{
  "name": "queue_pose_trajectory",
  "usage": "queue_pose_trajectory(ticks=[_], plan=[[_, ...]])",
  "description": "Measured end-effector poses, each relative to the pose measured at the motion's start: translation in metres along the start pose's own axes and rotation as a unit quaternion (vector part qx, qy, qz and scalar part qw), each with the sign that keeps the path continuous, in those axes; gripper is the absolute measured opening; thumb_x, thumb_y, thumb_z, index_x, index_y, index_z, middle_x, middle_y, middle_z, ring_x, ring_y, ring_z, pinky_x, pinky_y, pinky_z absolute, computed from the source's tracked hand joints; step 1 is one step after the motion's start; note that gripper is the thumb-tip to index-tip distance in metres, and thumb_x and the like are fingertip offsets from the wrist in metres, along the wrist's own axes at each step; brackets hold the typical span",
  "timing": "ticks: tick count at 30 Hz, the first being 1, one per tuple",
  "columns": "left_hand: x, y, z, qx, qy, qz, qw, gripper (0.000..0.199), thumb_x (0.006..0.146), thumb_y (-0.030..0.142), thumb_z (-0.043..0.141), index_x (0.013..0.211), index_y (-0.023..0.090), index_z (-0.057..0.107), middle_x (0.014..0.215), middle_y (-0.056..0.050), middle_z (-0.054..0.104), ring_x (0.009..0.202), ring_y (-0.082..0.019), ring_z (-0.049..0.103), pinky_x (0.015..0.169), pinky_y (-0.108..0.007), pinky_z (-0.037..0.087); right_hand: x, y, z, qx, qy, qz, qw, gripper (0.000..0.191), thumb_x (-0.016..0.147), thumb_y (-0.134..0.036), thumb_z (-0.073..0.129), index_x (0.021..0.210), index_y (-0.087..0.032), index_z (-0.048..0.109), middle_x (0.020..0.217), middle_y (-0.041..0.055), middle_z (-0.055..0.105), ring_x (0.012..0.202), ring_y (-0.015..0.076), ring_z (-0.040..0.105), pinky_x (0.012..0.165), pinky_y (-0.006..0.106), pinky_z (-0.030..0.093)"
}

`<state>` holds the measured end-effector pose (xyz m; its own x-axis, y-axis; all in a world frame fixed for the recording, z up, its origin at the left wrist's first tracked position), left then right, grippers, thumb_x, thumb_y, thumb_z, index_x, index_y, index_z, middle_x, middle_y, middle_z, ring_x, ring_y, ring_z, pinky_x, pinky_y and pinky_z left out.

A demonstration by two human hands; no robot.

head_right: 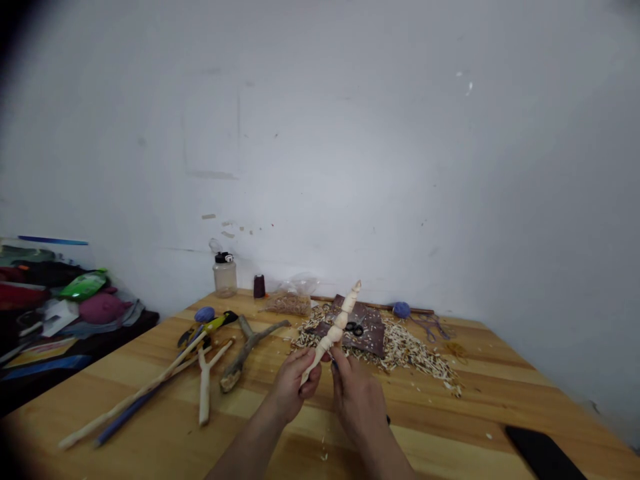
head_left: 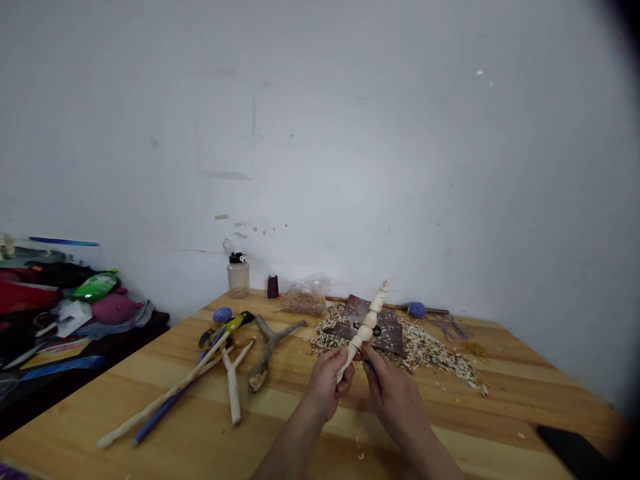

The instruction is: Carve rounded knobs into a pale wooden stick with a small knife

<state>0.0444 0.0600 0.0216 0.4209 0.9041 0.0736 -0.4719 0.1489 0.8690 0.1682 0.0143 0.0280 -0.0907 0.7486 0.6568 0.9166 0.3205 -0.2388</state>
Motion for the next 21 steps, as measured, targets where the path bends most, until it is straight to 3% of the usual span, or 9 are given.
queue_pose_trajectory(ticks=[21], plan=[[-0.0023,0.0006,0.0023,0.006,0.001,-0.017,1.000,0.034,0.066,0.045,0.065,0.074,0.012,0.056,0.045,0.008,0.037,0.033,-0.001,0.022,0.037,-0.019,0.007,-0.0004,-0.0008,0.0012,-0.019,-0.024,0.000,1.000,0.037,0.091,-0.024,0.033,0.124,-0.024,0.047,0.091,0.0062,0.066,0.074,0.0166,0.063,0.062,0.025,0.043]])
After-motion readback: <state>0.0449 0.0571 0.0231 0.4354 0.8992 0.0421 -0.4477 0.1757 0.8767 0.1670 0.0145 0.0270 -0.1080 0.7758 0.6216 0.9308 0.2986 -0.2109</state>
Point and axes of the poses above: each hand's wrist, its own x-axis towards the middle knuckle, its own z-axis out of the palm, y = z × x, the point moved 3 cm from there along x, towards the middle knuckle
